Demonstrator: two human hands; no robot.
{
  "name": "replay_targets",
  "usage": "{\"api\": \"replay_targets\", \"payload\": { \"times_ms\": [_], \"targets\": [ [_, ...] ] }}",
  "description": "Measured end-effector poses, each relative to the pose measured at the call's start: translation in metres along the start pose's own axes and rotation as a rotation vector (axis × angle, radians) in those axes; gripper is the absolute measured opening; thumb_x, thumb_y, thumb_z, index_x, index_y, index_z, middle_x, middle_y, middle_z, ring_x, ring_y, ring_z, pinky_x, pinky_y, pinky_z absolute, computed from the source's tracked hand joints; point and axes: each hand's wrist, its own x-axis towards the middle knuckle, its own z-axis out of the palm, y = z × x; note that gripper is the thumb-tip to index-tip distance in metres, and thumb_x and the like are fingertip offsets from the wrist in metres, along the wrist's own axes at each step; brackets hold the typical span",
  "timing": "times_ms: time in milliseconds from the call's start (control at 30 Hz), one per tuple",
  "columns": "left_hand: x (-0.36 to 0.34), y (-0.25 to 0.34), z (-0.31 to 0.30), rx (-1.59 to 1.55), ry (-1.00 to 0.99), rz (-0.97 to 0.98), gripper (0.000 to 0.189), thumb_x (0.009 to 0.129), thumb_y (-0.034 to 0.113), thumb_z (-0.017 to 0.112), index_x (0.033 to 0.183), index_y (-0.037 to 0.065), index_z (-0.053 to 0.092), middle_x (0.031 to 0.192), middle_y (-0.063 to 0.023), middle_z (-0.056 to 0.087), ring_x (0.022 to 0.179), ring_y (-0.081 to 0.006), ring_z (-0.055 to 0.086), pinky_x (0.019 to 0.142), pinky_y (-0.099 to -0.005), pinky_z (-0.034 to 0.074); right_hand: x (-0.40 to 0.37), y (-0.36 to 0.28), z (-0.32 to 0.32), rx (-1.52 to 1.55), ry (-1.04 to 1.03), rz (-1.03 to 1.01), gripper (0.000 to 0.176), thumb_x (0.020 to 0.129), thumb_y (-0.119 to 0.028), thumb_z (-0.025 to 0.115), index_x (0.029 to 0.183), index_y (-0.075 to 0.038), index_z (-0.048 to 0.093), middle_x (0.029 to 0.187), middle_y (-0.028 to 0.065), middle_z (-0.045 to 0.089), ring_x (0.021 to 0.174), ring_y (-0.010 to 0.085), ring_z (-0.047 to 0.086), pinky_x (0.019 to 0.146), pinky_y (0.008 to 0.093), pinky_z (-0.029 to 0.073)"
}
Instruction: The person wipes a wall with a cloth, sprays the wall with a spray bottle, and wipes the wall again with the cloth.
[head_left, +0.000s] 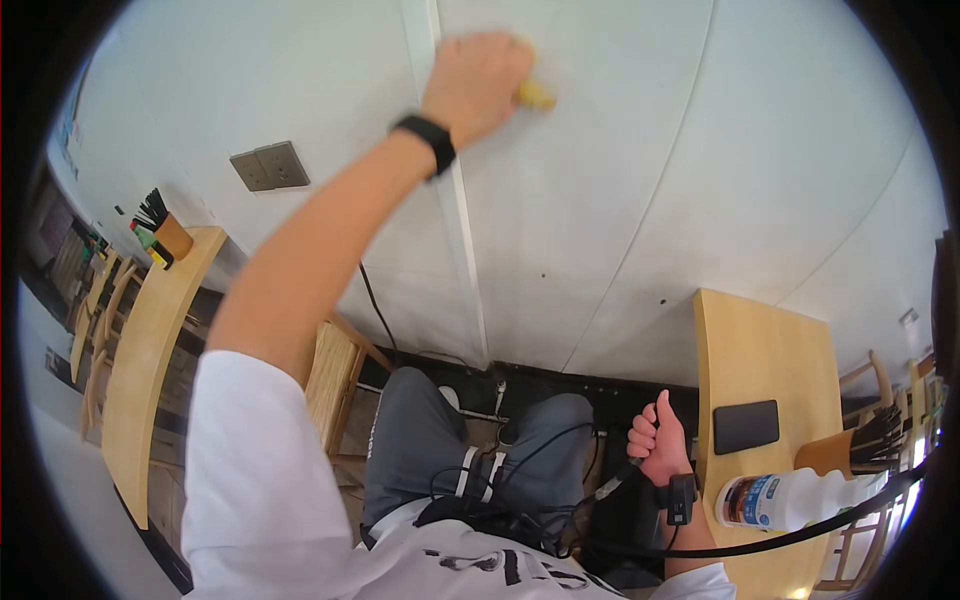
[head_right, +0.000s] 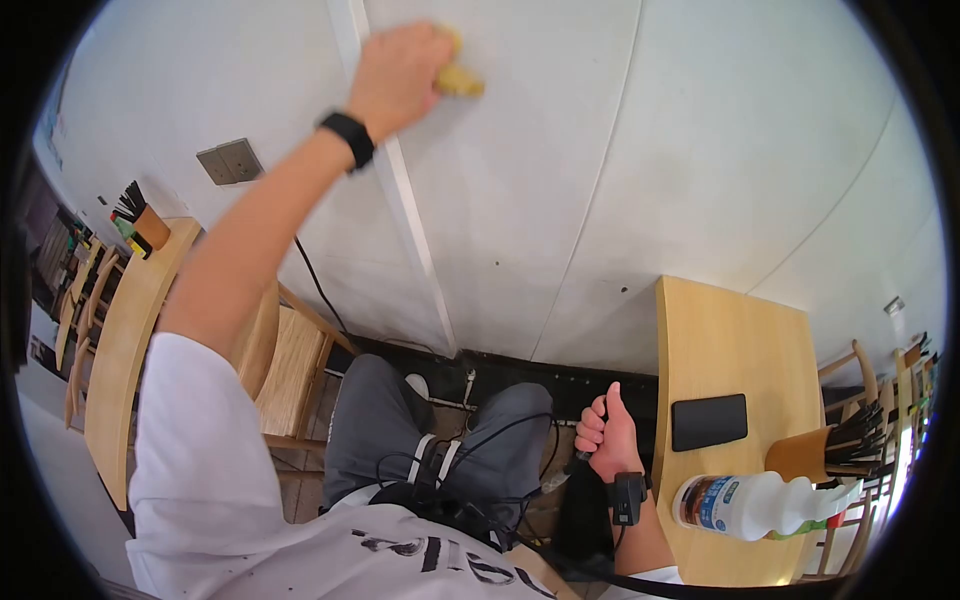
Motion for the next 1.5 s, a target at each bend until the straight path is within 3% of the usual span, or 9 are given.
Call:
{"api": "replay_targets", "payload": {
  "times_ms": [233, 633, 900, 1067, 1100, 1133, 1200, 1300, 1500],
  "targets": [
    [-0.132, 0.078, 0.077, -0.396, -0.289, 0.035, 0.028, 0.069, 0.007, 0.069, 0.094, 0.015, 0.060, 0.097, -0.0036, 0.055, 0.097, -0.0270, 0.055, 0.084, -0.0419, 0.039, 0.003, 0.002, -0.006, -0.049, -0.101, -0.016, 0.047, 0.102, -0.055, 0.043, 0.074, -0.017, 0.036, 0.060, -0.0055, 0.026, 0.049, 0.0078, 0.023, 0.043, 0.0247, 0.019],
    [-0.023, 0.344, 0.031, -1.179, -0.117, 0.174, 0.027, 0.069, 0.009, 0.069, 0.092, 0.008, 0.056, 0.088, -0.0131, 0.058, 0.084, -0.0366, 0.056, 0.070, -0.0458, 0.045, 0.010, 0.002, -0.010, -0.076, -0.016, -0.008, 0.045, 0.103, -0.053, 0.041, 0.077, -0.017, 0.037, 0.061, -0.0060, 0.027, 0.049, 0.0070, 0.023, 0.043, 0.0239, 0.019],
    [0.007, 0.414, -0.029, -1.511, -0.495, 0.393, 0.081, 0.073, 0.034, 0.080, 0.136, -0.001, 0.044, 0.135, -0.0241, 0.049, 0.123, -0.0371, 0.051, 0.104, -0.0406, 0.042, 0.011, 0.001, -0.009, -0.090, -0.056, -0.020, 0.045, 0.104, -0.053, 0.037, 0.077, -0.017, 0.037, 0.060, -0.0065, 0.027, 0.049, 0.0068, 0.023, 0.043, 0.0241, 0.021],
    [0.005, 0.444, -0.122, -1.952, -0.418, 0.611, 0.098, 0.068, 0.039, 0.085, 0.142, -0.007, 0.037, 0.140, -0.0260, 0.047, 0.130, -0.0350, 0.047, 0.109, -0.0394, 0.038, 0.027, 0.009, -0.033, -0.347, -0.196, -0.173, 0.010, 0.087, -0.004, 0.055, 0.085, -0.013, 0.050, 0.062, -0.0061, 0.032, 0.051, 0.0072, 0.028, 0.045, 0.0254, 0.023],
    [0.007, 0.453, -0.128, -2.083, -0.471, 0.590, 0.099, 0.066, 0.037, 0.086, 0.140, -0.007, 0.038, 0.138, -0.0262, 0.048, 0.130, -0.0342, 0.047, 0.110, -0.0389, 0.037, 0.049, 0.014, -0.069, -1.002, -0.633, -0.769, 0.043, 0.073, 0.013, 0.055, 0.109, -0.009, 0.056, 0.069, -0.0031, 0.040, 0.055, 0.0091, 0.031, 0.046, 0.0257, 0.024],
    [0.009, 0.467, -0.131, -2.126, -0.431, 0.611, 0.094, 0.065, 0.032, 0.087, 0.137, -0.006, 0.040, 0.131, -0.0245, 0.053, 0.123, -0.0324, 0.053, 0.106, -0.0384, 0.041, 0.068, 0.020, -0.097, -0.974, -0.536, -0.718, 0.059, 0.050, 0.011, 0.057, 0.107, -0.004, 0.061, 0.082, -0.0007, 0.054, 0.067, 0.0099, 0.044, 0.055, 0.0240, 0.035],
    [0.007, 0.487, -0.134, -2.324, -0.616, 0.570, 0.089, 0.065, 0.029, 0.087, 0.134, -0.002, 0.040, 0.112, -0.0156, 0.063, 0.103, -0.0250, 0.062, 0.089, -0.0351, 0.051, 0.037, 0.020, -0.054, -0.353, -0.176, -0.350, 0.032, 0.087, -0.004, 0.056, 0.119, -0.009, 0.054, 0.085, 0.0033, 0.055, 0.060, 0.0137, 0.042, 0.049, 0.0282, 0.032],
    [0.006, 0.488, -0.156, -2.184, -0.441, 0.537, 0.040, 0.068, 0.019, 0.076, 0.098, 0.001, 0.057, 0.088, -0.0130, 0.062, 0.083, -0.0248, 0.062, 0.074, -0.0358, 0.051, 0.035, 0.023, -0.058, -0.159, -0.154, -0.296, 0.022, 0.090, -0.009, 0.056, 0.111, -0.011, 0.055, 0.080, 0.0023, 0.054, 0.058, 0.0127, 0.042, 0.048, 0.0275, 0.032],
    [-0.013, 0.442, -0.130, -2.450, -0.473, 0.099, 0.012, 0.082, 0.010, 0.065, 0.090, 0.008, 0.056, 0.078, -0.0005, 0.058, 0.074, -0.0090, 0.058, 0.065, -0.0310, 0.051, 0.037, 0.025, -0.064, 0.120, -0.132, -0.148, 0.006, 0.095, -0.019, 0.056, 0.096, -0.014, 0.058, 0.071, 0.0005, 0.054, 0.054, 0.0108, 0.043, 0.046, 0.0262, 0.032]
  ]
}}
